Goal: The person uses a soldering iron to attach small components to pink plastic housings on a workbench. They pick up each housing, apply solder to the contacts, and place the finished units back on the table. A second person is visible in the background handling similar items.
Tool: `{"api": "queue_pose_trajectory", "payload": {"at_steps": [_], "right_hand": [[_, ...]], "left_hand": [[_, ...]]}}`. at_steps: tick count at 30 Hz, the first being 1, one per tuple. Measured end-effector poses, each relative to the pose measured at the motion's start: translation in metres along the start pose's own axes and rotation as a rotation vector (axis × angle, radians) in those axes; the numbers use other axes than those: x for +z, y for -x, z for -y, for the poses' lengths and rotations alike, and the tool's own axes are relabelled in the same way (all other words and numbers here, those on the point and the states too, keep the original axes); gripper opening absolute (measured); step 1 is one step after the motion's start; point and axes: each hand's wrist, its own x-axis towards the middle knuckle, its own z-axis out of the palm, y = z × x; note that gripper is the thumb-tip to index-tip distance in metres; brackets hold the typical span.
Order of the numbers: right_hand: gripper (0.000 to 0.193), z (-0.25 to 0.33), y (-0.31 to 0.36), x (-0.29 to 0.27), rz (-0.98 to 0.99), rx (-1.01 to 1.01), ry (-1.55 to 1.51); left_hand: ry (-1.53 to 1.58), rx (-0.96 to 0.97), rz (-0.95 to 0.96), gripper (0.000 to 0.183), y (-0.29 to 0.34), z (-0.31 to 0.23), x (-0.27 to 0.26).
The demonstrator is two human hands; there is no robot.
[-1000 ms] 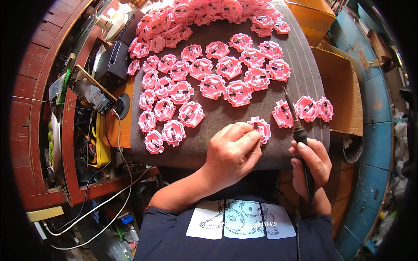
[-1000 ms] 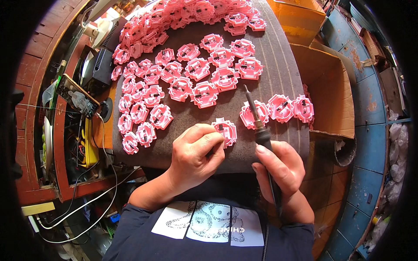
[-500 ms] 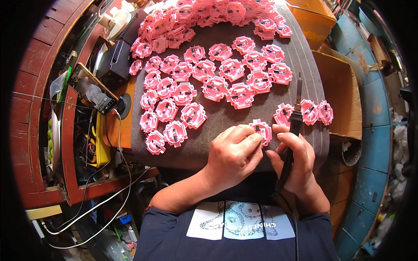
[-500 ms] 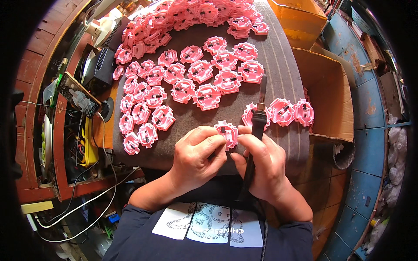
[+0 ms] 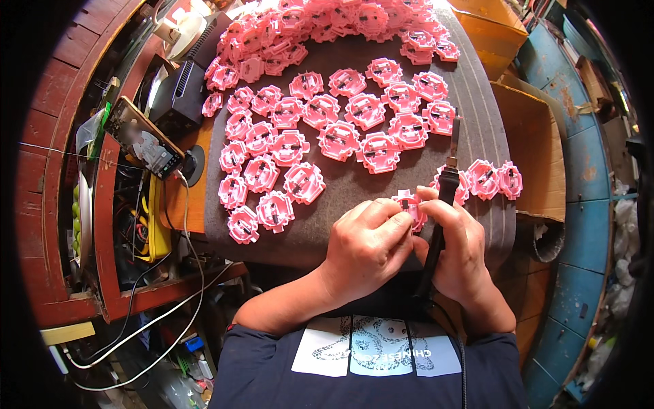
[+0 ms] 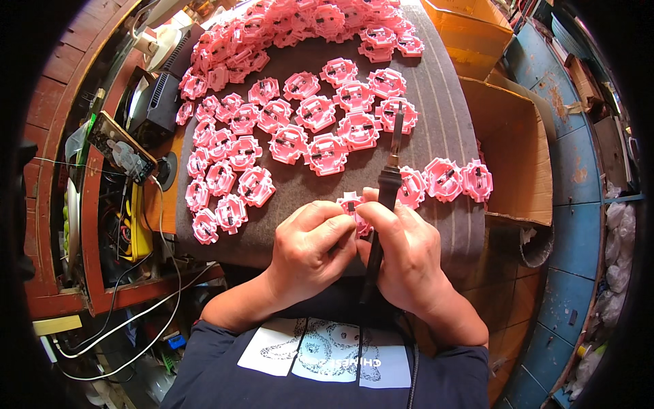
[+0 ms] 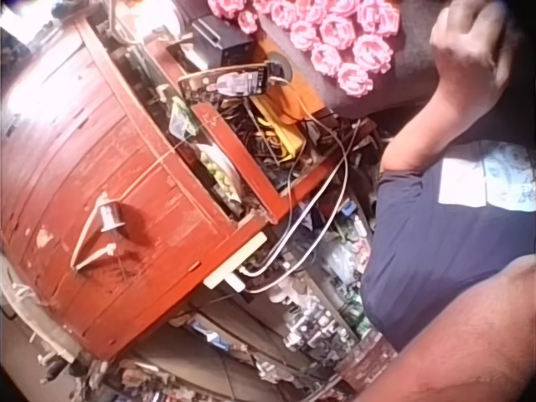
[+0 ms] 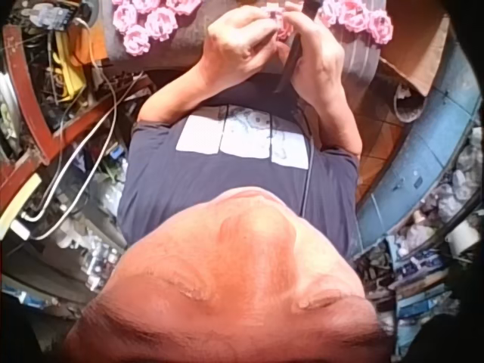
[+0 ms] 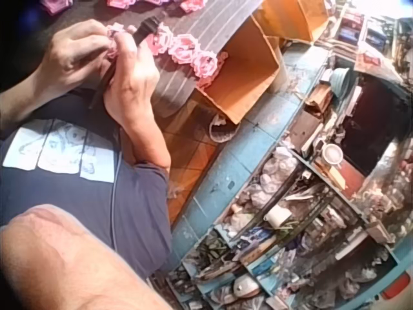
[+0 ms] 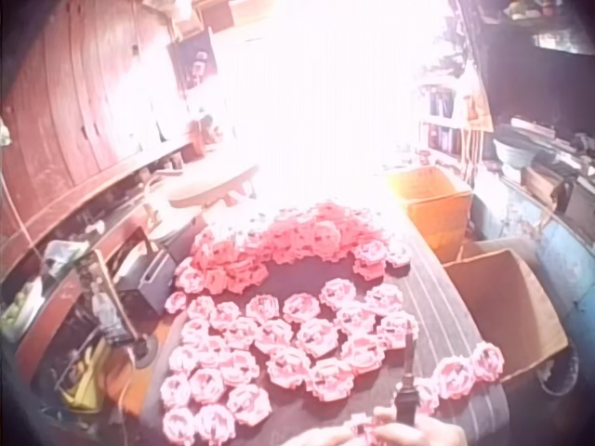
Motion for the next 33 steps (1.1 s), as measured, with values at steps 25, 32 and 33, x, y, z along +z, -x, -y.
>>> {"api": "queue_pose_trajectory", "payload": {"at_steps": [25, 32, 33], "right_hand": [[0.055, -0.003, 0.002, 0.006, -0.046, -0.014, -0.006], [0.052, 0.002, 0.006, 0.003, -0.037, 0.053, 0.045], [0.054, 0.002, 0.004, 0.004, -0.056, 0.036, 0.050]], "left_hand": [[0.160, -0.095, -0.074, 0.024, -0.005, 0.001, -0.011], [-0.298, -0.064, 0.008, 0.030, -0.031, 0.015, -0.009], [-0.319, -0.066, 0.019, 0.030, -0.031, 0.016, -0.008]]}}
